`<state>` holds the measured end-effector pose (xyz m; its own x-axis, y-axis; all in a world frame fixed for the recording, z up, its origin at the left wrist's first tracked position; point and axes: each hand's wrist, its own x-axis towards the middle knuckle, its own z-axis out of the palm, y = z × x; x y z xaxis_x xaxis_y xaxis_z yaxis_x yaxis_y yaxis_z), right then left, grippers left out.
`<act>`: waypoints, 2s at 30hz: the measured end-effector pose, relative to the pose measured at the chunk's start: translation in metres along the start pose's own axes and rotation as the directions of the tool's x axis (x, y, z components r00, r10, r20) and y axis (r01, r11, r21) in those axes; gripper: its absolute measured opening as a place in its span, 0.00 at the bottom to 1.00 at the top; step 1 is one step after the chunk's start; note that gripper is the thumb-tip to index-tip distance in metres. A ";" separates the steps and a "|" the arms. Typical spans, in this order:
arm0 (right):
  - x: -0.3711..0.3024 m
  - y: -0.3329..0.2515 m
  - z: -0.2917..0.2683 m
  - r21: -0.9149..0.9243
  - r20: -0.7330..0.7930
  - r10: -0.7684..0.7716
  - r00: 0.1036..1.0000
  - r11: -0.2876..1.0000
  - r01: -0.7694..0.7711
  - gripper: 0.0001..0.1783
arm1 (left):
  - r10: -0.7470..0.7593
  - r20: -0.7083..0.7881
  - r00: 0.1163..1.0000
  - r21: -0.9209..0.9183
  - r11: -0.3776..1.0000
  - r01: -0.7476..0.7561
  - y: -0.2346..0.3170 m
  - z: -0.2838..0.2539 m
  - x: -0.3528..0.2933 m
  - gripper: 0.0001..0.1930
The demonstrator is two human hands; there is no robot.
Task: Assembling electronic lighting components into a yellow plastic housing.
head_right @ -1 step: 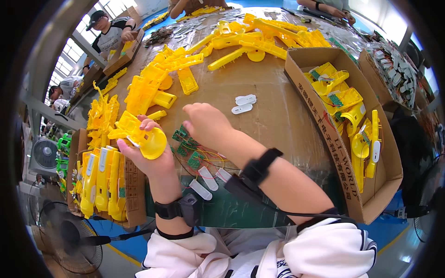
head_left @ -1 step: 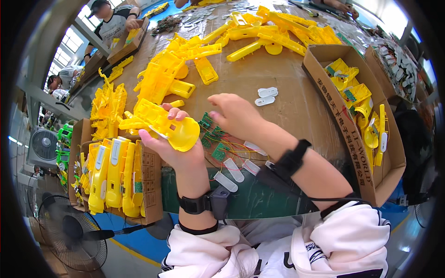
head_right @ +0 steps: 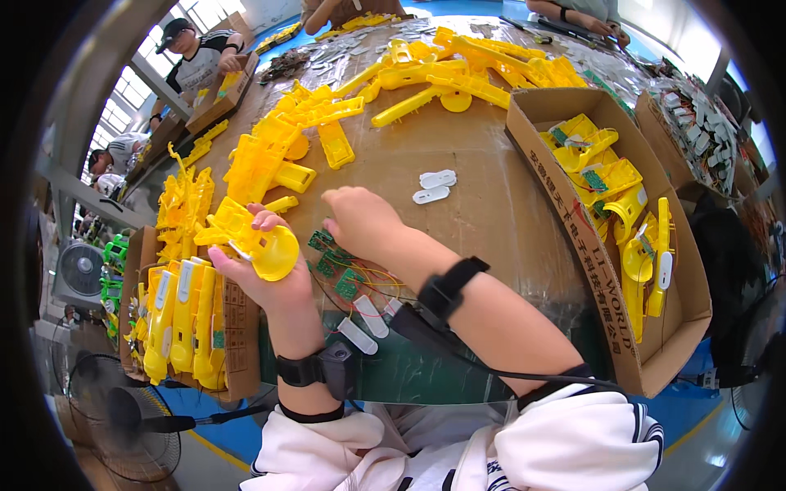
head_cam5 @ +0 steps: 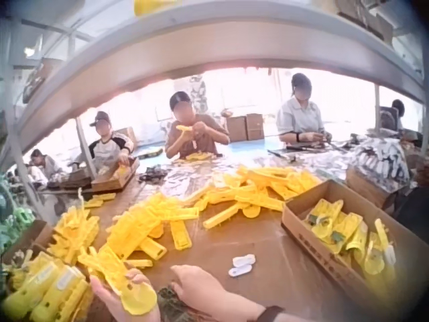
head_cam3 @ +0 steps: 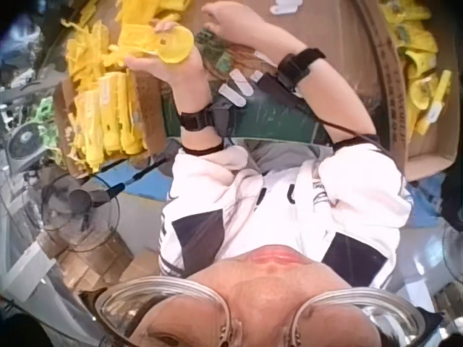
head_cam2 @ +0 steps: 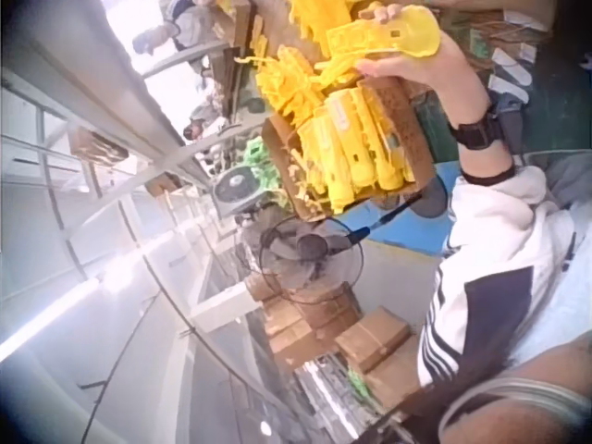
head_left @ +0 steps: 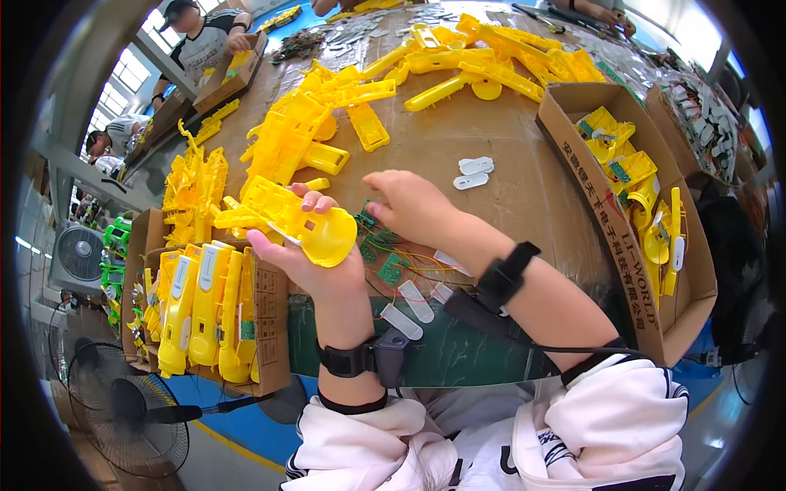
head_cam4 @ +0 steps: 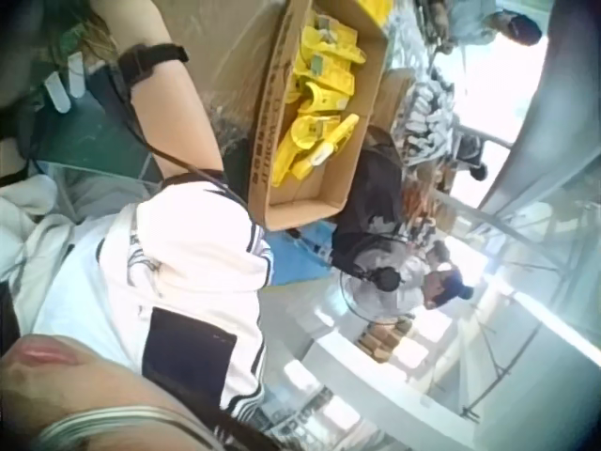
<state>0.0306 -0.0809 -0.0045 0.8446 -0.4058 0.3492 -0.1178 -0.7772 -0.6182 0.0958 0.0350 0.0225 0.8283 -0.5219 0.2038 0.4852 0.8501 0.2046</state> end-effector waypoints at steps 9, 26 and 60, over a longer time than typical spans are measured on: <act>-0.014 -0.010 -0.050 0.367 -0.219 0.132 0.967 0.929 -0.043 0.09 | -0.053 -0.063 0.997 0.042 0.998 0.055 0.010 -0.003 -0.009 0.22; -0.108 -0.005 -0.098 0.905 0.014 0.041 0.999 0.423 -0.030 0.09 | -0.797 -0.032 0.604 0.558 0.487 0.672 -0.044 0.016 -0.058 0.29; -0.116 -0.016 -0.078 0.883 -0.189 0.482 0.856 0.464 -0.066 0.13 | -0.331 0.183 0.926 0.912 0.409 -0.034 -0.056 0.011 -0.068 0.22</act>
<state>-0.1064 -0.0591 0.0198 0.5671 -0.8127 0.1339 0.3504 0.0910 -0.9322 0.0090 0.0222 0.0080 0.5548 -0.7775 0.2959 -0.0851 0.3008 0.9499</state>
